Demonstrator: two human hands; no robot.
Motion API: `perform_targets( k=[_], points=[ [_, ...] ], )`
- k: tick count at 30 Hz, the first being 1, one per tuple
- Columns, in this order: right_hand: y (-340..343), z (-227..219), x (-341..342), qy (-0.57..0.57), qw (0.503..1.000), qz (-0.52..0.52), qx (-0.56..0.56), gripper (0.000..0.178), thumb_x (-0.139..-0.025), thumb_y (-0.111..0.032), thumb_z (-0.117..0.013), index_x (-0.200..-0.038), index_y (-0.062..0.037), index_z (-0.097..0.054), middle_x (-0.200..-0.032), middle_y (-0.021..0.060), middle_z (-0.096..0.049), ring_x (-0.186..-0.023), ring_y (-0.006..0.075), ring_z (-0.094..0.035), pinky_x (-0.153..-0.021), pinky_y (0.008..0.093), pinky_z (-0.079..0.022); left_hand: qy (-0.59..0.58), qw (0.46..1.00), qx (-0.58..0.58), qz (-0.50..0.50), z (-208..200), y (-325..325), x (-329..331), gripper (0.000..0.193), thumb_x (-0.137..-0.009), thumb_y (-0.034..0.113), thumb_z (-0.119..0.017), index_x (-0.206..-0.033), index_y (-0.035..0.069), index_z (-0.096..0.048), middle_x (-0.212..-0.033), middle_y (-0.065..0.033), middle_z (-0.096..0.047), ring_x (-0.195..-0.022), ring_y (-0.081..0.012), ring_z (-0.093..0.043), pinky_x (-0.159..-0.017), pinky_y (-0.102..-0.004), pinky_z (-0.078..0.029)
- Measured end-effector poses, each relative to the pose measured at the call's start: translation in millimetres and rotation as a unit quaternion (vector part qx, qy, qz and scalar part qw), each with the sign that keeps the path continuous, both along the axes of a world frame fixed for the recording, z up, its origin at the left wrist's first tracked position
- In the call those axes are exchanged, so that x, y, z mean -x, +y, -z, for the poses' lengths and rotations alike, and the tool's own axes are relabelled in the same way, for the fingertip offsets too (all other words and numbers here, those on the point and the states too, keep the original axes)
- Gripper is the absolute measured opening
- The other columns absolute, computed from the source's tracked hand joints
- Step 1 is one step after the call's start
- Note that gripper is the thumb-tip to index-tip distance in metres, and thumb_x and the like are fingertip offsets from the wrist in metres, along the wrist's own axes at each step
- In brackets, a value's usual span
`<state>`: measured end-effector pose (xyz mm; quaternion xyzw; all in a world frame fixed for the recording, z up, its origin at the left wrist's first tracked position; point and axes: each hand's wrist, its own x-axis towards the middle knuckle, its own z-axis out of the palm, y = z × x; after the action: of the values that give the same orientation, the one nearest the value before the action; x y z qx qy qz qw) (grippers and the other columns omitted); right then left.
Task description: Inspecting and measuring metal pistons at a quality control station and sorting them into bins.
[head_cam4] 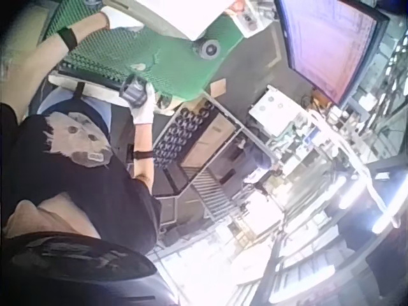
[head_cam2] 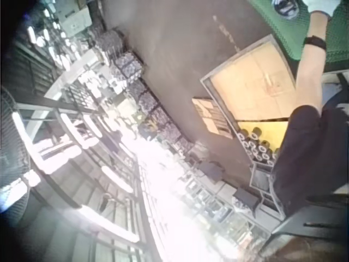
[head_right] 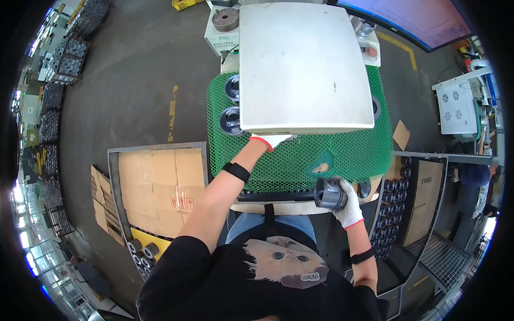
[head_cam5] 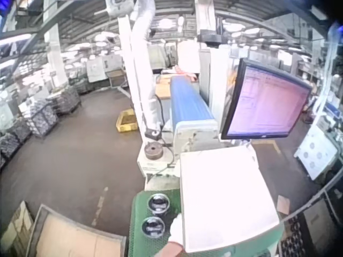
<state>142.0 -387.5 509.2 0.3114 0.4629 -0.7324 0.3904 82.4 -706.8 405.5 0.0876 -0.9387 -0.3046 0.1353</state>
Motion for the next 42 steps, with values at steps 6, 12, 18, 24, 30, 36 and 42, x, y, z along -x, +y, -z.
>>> perform_targets(
  k=[6, 12, 18, 24, 30, 36, 42],
  points=[
    [-64, 19, 65, 0.274, 0.946, -0.112, -0.135, 0.041, -0.091, -0.030, -0.066, -0.125, -0.0096, -0.055, -0.111, 0.0127, -0.067, -0.096, 0.0264, -0.069, -0.083, 0.0422, -0.059, 0.063, 0.978, -0.148, -0.133, -129, 5, -69, 0.075, -0.063, 0.031, -0.086, -0.128, 0.009, -0.055, -0.114, -0.0208, -0.056, -0.100, -0.0381, -0.061, -0.086, -0.0453, -0.053],
    [-178, 32, 104, 0.714, 0.578, -0.286, -0.272, 0.061, -0.073, -0.034, -0.081, -0.122, -0.0055, -0.059, -0.109, 0.0169, -0.066, -0.100, 0.0348, -0.064, -0.090, 0.0455, -0.050, -0.047, 0.934, -0.300, -0.190, -107, 12, -241, 0.084, -0.063, 0.036, -0.089, -0.131, 0.004, -0.052, -0.115, -0.0177, -0.059, -0.104, -0.0314, -0.061, -0.092, -0.0401, -0.051],
    [-231, 2, 109, 0.689, 0.467, -0.395, -0.388, 0.071, -0.070, -0.044, -0.079, -0.127, -0.0071, -0.057, -0.117, 0.0223, -0.060, -0.106, 0.0393, -0.060, -0.091, 0.0478, -0.050, -0.118, 0.771, -0.511, -0.361, -61, 32, -378, 0.083, -0.067, 0.028, -0.088, -0.135, 0.001, -0.050, -0.125, -0.0168, -0.059, -0.118, -0.0265, -0.057, -0.102, -0.0371, -0.046],
    [-248, -11, 92, 0.679, 0.397, -0.449, -0.424, 0.066, -0.081, -0.045, -0.073, -0.132, -0.0071, -0.055, -0.125, 0.0217, -0.062, -0.114, 0.0373, -0.058, -0.098, 0.0445, -0.046, -0.155, 0.753, -0.479, -0.424, -93, 28, -414, 0.086, -0.067, 0.036, -0.087, -0.136, 0.001, -0.050, -0.127, -0.0178, -0.060, -0.119, -0.0264, -0.058, -0.101, -0.0379, -0.048],
    [-199, 32, 139, 0.724, 0.340, -0.473, -0.369, 0.063, -0.093, -0.034, -0.063, -0.143, -0.0007, -0.044, -0.139, 0.0242, -0.052, -0.131, 0.0388, -0.046, -0.113, 0.0456, -0.033, -0.129, 0.783, -0.470, -0.385, -111, 29, -391, 0.083, -0.065, 0.039, -0.081, -0.132, 0.000, -0.053, -0.123, -0.0220, -0.062, -0.115, -0.0320, -0.059, -0.099, -0.0379, -0.046],
    [-222, 6, 113, 0.748, 0.229, -0.449, -0.432, 0.059, -0.083, -0.055, -0.066, -0.127, -0.0159, -0.061, -0.119, 0.0310, -0.058, -0.106, 0.0456, -0.058, -0.086, 0.0544, -0.050, -0.072, 0.733, -0.504, -0.452, -107, 43, -408, 0.088, -0.062, 0.038, -0.082, -0.135, 0.000, -0.050, -0.121, -0.0188, -0.061, -0.111, -0.0284, -0.061, -0.095, -0.0372, -0.048],
    [-234, -14, 95, 0.720, 0.261, -0.436, -0.474, 0.055, -0.084, -0.051, -0.066, -0.123, -0.0125, -0.063, -0.114, 0.0276, -0.061, -0.105, 0.0445, -0.058, -0.086, 0.0518, -0.050, -0.061, 0.723, -0.496, -0.477, -102, 26, -411, 0.074, -0.061, 0.036, -0.081, -0.121, 0.000, -0.056, -0.104, -0.0116, -0.064, -0.096, -0.0226, -0.062, -0.085, -0.0338, -0.050]
  ],
)
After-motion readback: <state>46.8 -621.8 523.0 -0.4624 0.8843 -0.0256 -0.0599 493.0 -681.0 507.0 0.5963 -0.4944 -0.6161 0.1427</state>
